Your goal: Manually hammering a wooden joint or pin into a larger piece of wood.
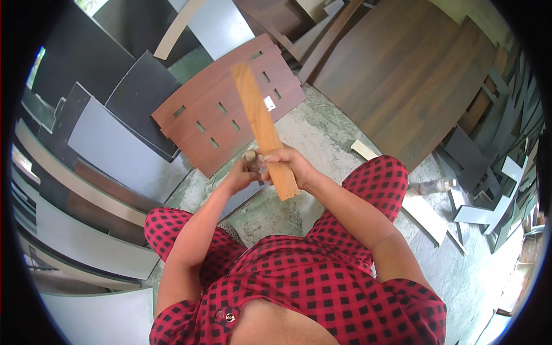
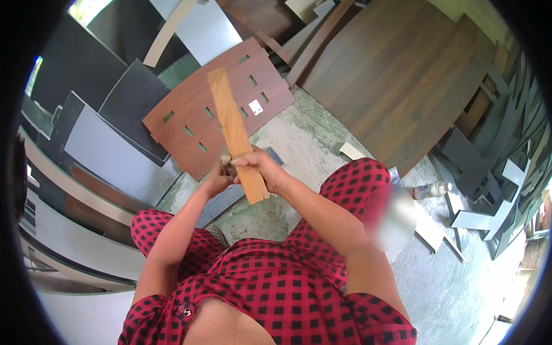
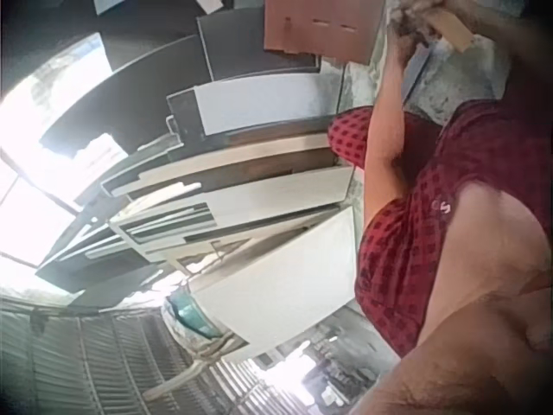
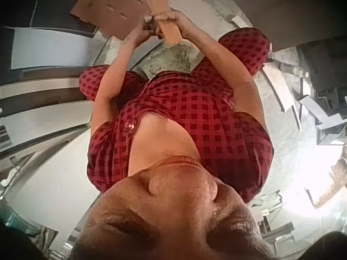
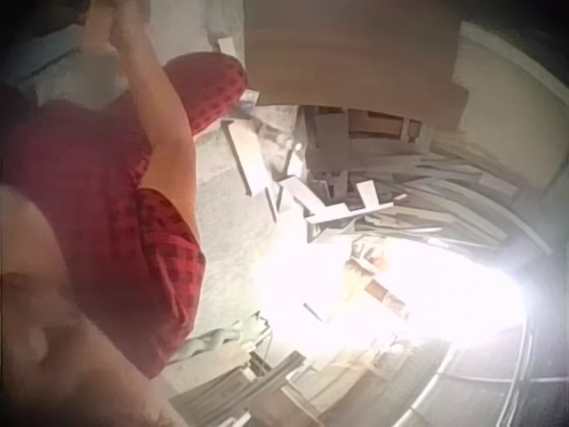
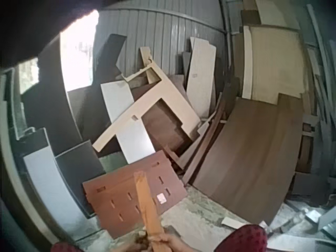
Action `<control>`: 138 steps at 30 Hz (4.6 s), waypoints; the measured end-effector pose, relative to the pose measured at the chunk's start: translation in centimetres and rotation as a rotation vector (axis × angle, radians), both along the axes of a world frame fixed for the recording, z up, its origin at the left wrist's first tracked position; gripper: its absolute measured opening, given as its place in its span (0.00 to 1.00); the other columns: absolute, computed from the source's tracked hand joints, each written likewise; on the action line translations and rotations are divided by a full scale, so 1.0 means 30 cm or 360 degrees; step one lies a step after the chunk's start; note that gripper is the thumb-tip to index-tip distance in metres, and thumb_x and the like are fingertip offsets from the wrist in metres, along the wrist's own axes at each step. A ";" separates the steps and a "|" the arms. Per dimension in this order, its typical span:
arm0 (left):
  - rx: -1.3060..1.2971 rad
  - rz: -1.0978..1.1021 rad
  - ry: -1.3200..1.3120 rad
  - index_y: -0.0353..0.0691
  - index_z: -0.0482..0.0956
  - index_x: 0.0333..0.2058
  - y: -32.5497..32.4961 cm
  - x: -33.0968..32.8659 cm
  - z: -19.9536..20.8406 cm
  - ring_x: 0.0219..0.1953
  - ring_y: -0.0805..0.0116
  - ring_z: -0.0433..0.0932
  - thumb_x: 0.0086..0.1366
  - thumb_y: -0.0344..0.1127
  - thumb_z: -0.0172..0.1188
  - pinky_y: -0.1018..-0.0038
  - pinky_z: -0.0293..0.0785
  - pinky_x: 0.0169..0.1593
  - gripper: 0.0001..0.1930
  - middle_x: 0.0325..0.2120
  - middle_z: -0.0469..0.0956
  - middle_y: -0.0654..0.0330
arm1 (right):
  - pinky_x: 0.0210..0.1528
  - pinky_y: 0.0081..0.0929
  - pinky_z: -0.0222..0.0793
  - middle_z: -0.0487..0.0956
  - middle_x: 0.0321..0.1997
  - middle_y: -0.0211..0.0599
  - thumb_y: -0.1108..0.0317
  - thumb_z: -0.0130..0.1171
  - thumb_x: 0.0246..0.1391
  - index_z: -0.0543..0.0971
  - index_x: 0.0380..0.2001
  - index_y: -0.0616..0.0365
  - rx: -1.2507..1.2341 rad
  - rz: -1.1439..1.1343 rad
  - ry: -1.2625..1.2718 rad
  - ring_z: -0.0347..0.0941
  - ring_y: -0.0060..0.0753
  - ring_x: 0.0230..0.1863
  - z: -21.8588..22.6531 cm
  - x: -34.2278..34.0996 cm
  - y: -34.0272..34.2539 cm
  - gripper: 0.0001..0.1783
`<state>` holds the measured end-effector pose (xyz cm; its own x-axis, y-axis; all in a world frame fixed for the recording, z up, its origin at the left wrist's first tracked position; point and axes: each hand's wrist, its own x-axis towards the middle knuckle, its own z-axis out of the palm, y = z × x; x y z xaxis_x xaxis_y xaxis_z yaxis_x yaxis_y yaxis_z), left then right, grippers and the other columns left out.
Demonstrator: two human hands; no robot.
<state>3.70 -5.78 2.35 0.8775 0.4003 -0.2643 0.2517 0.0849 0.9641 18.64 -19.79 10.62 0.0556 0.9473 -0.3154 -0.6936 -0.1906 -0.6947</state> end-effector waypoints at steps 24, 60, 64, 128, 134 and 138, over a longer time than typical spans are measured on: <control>0.1125 -0.0073 0.1113 0.40 0.59 0.60 0.252 -0.264 -0.307 0.58 0.48 0.66 0.35 0.40 0.73 0.62 0.65 0.59 0.50 0.54 0.67 0.41 | 0.35 0.33 0.75 0.72 0.45 0.43 0.61 0.60 0.39 0.65 0.55 0.65 0.0348 -0.0118 -0.0185 0.77 0.51 0.44 0.231 0.188 -0.067 0.38; 0.0095 0.0007 0.0700 0.48 0.77 0.52 0.185 -0.165 -0.311 0.51 0.58 0.72 0.41 0.52 0.68 0.70 0.67 0.54 0.36 0.52 0.73 0.54 | 0.33 0.31 0.80 0.70 0.49 0.52 0.61 0.56 0.37 0.66 0.51 0.75 0.0131 -0.0755 -0.0346 0.79 0.57 0.39 0.193 0.326 -0.116 0.37; -0.0089 0.0285 0.0756 0.43 0.78 0.50 0.202 -0.218 -0.402 0.41 0.64 0.78 0.49 0.53 0.62 0.72 0.71 0.49 0.30 0.38 0.81 0.56 | 0.34 0.29 0.78 0.71 0.46 0.51 0.60 0.56 0.36 0.67 0.50 0.74 0.0110 -0.0720 -0.0397 0.79 0.55 0.39 0.206 0.316 -0.136 0.36; 0.1258 -0.0368 0.1616 0.63 0.67 0.60 0.031 -0.046 -0.327 0.69 0.46 0.41 0.46 0.49 0.68 0.26 0.43 0.57 0.39 0.66 0.48 0.52 | 0.35 0.31 0.78 0.71 0.48 0.52 0.62 0.56 0.37 0.66 0.52 0.73 0.0029 -0.0554 -0.0344 0.78 0.57 0.40 0.140 0.317 -0.077 0.37; 0.1293 -0.0247 0.1179 0.48 0.82 0.39 0.054 0.100 -0.273 0.55 0.50 0.66 0.48 0.46 0.65 0.38 0.54 0.55 0.19 0.50 0.69 0.44 | 0.36 0.35 0.78 0.73 0.44 0.53 0.62 0.57 0.40 0.66 0.53 0.71 0.0030 -0.0321 -0.0077 0.78 0.57 0.39 0.076 0.337 -0.104 0.35; 0.1199 0.0033 0.0369 0.33 0.79 0.28 0.130 0.158 -0.181 0.20 0.67 0.73 0.51 0.35 0.59 0.66 0.67 0.24 0.10 0.18 0.76 0.53 | 0.36 0.42 0.78 0.77 0.37 0.54 0.64 0.59 0.42 0.70 0.49 0.68 -0.0177 -0.0322 0.0014 0.79 0.56 0.36 0.067 0.281 -0.082 0.30</control>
<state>8.43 -1.89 -3.09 0.8234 0.5602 -0.0907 0.4592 -0.5637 0.6866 27.06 -22.25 12.64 0.2378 0.8765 -0.4185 -0.7316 -0.1218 -0.6708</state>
